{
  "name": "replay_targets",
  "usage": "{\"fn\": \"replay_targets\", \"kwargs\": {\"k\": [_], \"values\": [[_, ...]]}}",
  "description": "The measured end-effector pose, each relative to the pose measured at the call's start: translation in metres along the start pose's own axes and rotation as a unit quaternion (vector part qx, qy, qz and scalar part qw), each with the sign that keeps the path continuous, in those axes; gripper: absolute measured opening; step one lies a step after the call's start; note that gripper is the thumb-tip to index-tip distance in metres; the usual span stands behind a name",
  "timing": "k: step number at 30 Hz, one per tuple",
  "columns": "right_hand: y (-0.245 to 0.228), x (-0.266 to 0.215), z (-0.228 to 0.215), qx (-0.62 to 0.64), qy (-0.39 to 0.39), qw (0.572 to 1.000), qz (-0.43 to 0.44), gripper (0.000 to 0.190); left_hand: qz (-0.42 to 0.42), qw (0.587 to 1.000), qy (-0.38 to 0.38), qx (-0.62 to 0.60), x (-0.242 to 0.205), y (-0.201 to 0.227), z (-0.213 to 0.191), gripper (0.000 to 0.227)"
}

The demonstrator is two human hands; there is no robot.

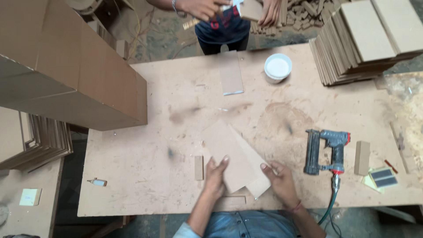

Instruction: The person assembles small wooden boxes by arranging pre-cut panels on a workbench and securing them with a pneumatic nail gun. They repeatedly position the panels, align the corners, and drive nails to form the box structure, then pass the finished unit to a coworker.

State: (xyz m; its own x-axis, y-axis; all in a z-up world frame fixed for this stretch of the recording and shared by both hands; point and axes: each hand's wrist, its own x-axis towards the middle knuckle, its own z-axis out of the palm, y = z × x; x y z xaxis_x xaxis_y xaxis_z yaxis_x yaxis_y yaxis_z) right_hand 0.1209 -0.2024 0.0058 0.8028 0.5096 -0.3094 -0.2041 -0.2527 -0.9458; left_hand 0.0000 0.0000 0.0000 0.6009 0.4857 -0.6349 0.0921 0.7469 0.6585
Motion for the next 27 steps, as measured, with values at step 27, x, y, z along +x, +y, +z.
{"fn": "replay_targets", "kwargs": {"k": [27], "values": [[0.005,-0.009,0.035,-0.593,0.105,0.797,0.047,0.043,0.161,0.799,0.119,0.567,0.0,-0.002,-0.081,0.058]]}}
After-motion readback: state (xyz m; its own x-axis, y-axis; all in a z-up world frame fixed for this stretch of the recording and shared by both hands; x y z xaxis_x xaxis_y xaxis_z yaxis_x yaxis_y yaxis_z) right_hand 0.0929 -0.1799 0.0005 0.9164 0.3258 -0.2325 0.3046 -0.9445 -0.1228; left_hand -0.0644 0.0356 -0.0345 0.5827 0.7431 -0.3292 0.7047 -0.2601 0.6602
